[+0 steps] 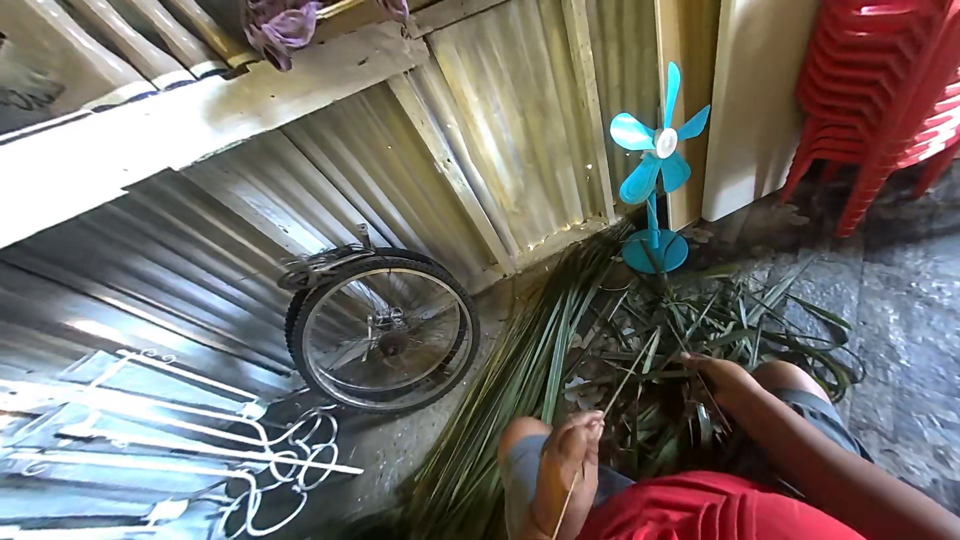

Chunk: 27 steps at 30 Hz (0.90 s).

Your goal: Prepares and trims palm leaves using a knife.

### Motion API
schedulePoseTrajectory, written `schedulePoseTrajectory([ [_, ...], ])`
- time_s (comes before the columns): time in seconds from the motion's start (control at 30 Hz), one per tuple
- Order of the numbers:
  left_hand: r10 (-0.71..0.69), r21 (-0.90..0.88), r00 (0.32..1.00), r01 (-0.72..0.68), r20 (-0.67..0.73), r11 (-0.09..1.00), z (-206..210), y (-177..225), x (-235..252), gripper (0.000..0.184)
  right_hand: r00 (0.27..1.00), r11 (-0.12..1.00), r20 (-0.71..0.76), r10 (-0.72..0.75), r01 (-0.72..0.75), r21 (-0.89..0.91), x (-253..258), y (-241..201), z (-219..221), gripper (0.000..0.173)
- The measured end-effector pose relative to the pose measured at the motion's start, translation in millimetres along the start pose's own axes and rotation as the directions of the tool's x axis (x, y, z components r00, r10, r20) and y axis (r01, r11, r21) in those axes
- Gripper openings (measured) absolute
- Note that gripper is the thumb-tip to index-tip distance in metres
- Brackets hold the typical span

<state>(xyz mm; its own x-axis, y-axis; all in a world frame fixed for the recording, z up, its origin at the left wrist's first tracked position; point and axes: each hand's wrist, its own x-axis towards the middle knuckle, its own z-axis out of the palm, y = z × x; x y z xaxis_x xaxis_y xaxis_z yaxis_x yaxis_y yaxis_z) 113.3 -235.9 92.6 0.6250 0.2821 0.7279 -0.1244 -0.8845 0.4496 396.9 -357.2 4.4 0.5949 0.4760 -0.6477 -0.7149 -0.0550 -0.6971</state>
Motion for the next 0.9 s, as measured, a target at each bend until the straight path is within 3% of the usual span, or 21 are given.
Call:
schedulePoseTrajectory([
  [0.1, -0.145, 0.032, 0.989, 0.145, -0.021, 0.989, -1.0, -9.5, -2.8, 0.006, 0.992, 0.995, 0.085, 0.094, -0.095, 0.012, -15.8, 8.7, 7.2, 0.018],
  [0.17, -0.243, 0.002, 0.97, 0.243, -0.012, 0.97, 3.8, -19.8, -6.2, 0.007, 0.957, 0.993, 0.266, 0.113, -0.114, -0.013, -39.7, 9.6, 19.2, 0.021],
  [0.3, -0.334, -0.173, 0.943, 0.325, -0.02, 0.93, 25.6, -30.5, -9.1, 0.012, 0.764, 0.991, 0.634, 0.12, -0.052, -0.125, -84.7, 11.3, 40.8, 0.038],
  [0.43, -0.324, -0.281, 0.946, 0.307, -0.015, 0.909, 41.0, -19.9, -5.6, 0.009, 0.674, 0.995, 0.732, 0.1, -0.081, -0.061, -95.7, 14.7, 52.1, 0.051],
  [0.6, -0.269, -0.304, 0.963, 0.258, 0.007, 0.917, 32.3, -9.1, -10.9, 0.007, 0.776, 0.997, 0.63, 0.026, -0.064, 0.038, -95.1, 4.3, 46.8, 0.044],
  [0.8, -0.262, -0.376, 0.965, 0.245, 0.007, 0.894, 18.1, -3.2, -25.4, 0.009, 0.96, 0.988, 0.271, -0.078, 0.038, 0.147, -60.3, -9.0, 38.3, 0.04],
  [0.9, -0.284, -0.393, 0.957, 0.242, -0.052, 0.887, 7.9, -1.6, -24.6, 0.009, 0.986, 0.975, 0.081, -0.144, 0.127, 0.18, -29.6, -23.2, 17.8, 0.039],
])
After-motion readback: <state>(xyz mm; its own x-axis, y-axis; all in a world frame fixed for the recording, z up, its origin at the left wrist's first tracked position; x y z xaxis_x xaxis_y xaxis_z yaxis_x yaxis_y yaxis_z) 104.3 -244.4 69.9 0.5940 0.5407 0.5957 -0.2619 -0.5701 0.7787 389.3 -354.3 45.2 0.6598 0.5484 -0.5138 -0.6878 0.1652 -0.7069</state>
